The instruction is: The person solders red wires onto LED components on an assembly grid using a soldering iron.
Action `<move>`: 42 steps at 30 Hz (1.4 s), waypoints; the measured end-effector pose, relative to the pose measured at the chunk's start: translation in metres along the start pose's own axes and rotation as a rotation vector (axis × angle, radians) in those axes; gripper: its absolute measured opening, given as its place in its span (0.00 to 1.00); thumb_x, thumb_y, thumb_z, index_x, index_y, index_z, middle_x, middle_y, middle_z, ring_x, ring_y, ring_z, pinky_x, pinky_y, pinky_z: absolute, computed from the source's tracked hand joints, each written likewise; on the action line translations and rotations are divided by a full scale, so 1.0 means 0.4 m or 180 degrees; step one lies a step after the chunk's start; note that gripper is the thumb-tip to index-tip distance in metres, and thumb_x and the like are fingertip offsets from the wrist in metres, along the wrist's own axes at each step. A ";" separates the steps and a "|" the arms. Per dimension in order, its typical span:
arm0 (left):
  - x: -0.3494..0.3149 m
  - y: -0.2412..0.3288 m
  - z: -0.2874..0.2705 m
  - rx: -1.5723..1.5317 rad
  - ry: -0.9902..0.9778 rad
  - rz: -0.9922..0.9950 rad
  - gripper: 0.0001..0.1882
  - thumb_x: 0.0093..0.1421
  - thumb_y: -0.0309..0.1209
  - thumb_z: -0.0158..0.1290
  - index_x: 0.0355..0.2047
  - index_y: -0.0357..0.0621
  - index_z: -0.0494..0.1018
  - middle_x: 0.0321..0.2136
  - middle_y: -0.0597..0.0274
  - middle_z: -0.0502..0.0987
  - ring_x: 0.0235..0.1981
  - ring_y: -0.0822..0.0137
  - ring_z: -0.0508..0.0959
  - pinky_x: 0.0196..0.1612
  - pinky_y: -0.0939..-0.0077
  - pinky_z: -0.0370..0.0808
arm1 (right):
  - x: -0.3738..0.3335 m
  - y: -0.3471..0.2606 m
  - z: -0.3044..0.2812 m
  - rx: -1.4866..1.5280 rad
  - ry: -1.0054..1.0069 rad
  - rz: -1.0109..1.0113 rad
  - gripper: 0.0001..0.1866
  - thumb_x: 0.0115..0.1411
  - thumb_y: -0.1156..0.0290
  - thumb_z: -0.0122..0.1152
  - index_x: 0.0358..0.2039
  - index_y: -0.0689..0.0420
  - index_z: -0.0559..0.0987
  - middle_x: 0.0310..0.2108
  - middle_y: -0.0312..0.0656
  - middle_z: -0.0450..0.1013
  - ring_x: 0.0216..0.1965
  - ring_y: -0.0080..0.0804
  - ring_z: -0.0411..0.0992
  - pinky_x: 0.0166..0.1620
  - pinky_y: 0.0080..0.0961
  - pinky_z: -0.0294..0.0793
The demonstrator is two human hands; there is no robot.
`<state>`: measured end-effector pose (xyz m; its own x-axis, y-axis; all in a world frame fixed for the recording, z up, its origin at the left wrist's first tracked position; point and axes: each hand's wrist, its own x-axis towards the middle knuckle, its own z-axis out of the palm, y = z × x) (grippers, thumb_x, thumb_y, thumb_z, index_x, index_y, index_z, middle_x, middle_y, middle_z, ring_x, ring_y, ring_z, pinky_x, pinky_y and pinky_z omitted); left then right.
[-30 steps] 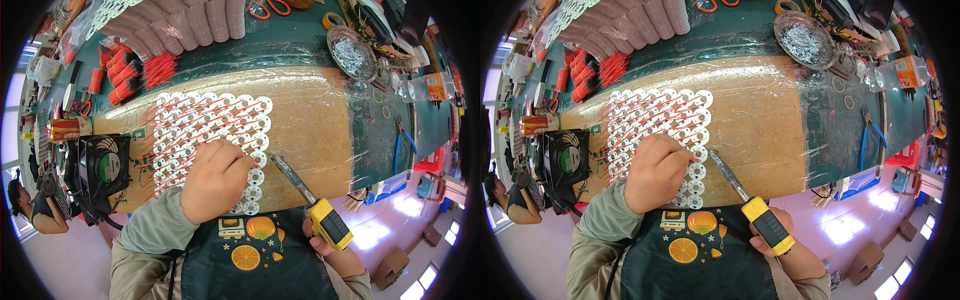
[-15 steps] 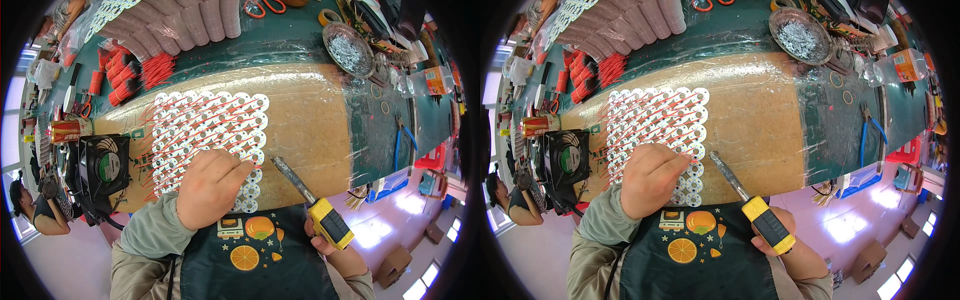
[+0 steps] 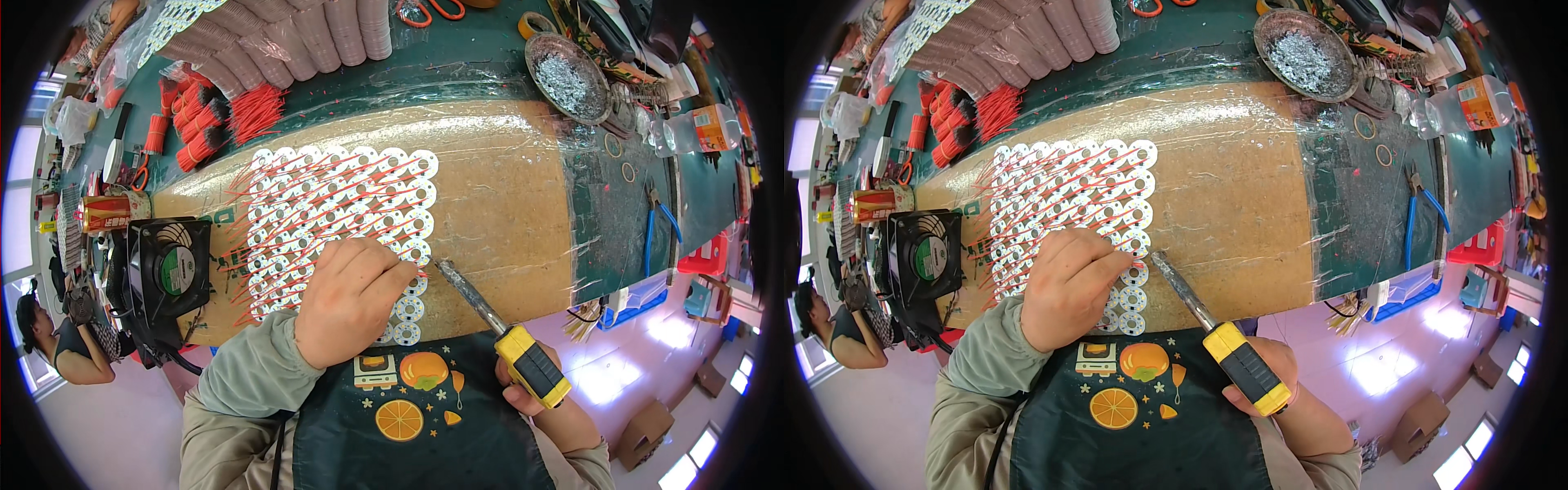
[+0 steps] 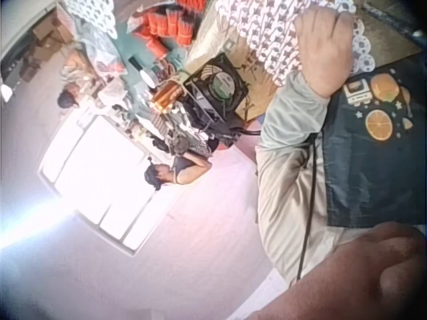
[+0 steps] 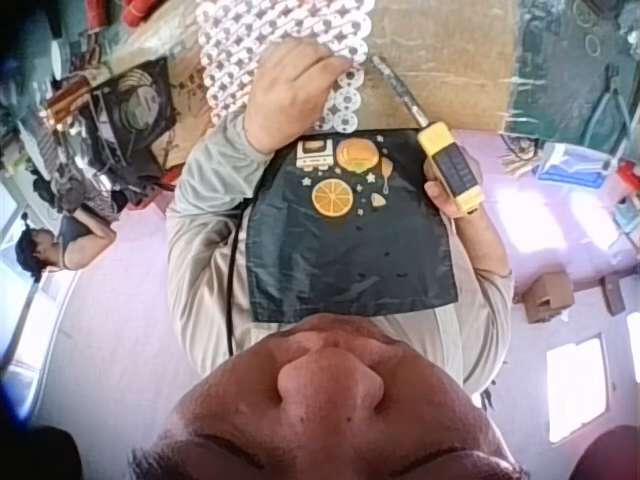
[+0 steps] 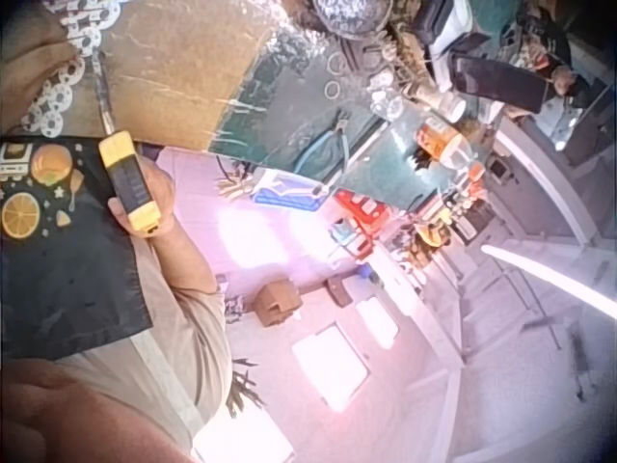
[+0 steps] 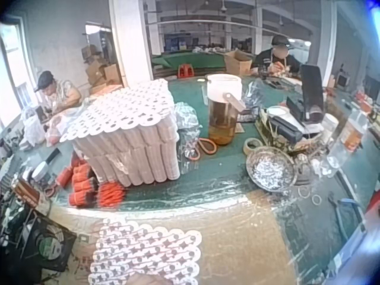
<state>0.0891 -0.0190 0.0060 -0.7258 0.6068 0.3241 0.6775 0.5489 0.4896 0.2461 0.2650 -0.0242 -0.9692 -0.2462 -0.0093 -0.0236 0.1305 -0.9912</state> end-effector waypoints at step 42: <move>-0.002 0.004 0.011 0.0131 0.0139 0.0000 0.14 0.43 0.20 0.58 0.33 0.42 0.78 0.30 0.63 0.74 0.35 0.61 0.76 0.39 0.66 0.70 | 0.012 -0.021 0.003 -0.0092 -0.0350 0.0041 0.26 0.46 0.60 0.76 0.43 0.61 0.78 0.32 0.44 0.77 0.28 0.43 0.76 0.32 0.31 0.75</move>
<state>0.0911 -0.0159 0.0029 -0.7297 0.5816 0.3596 0.6812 0.5726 0.4561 0.2420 0.2617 -0.0160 -0.9367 -0.3480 -0.0380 -0.0199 0.1614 -0.9867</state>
